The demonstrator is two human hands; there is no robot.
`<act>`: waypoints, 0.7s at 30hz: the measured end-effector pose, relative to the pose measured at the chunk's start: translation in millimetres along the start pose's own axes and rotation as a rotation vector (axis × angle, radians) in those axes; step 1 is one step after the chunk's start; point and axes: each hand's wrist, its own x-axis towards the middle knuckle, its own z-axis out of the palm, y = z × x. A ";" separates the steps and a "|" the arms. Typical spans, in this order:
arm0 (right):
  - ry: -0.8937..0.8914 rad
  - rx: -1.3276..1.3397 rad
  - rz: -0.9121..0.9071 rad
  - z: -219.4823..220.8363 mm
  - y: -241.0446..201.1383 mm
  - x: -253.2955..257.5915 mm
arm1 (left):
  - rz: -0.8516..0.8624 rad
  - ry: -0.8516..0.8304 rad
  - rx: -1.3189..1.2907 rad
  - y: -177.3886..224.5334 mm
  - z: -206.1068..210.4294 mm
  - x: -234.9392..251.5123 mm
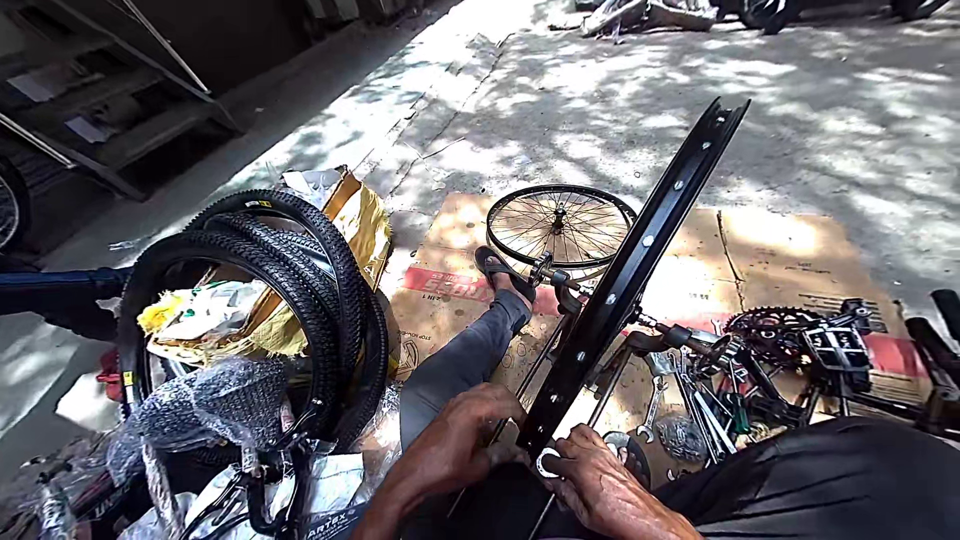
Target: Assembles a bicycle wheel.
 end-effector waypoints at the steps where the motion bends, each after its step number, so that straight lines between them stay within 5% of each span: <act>1: -0.002 -0.001 0.001 -0.1 -0.1 0.1 | 0.040 0.022 -0.049 -0.5 -0.6 -0.7; 16: -0.032 0.004 0.014 -0.4 -0.4 0.3 | 0.080 0.131 -0.255 -2.0 2.5 -2.7; 21: -0.044 -0.004 0.010 0.8 0.8 0.2 | -0.009 -0.038 0.037 -8.4 12.6 -6.2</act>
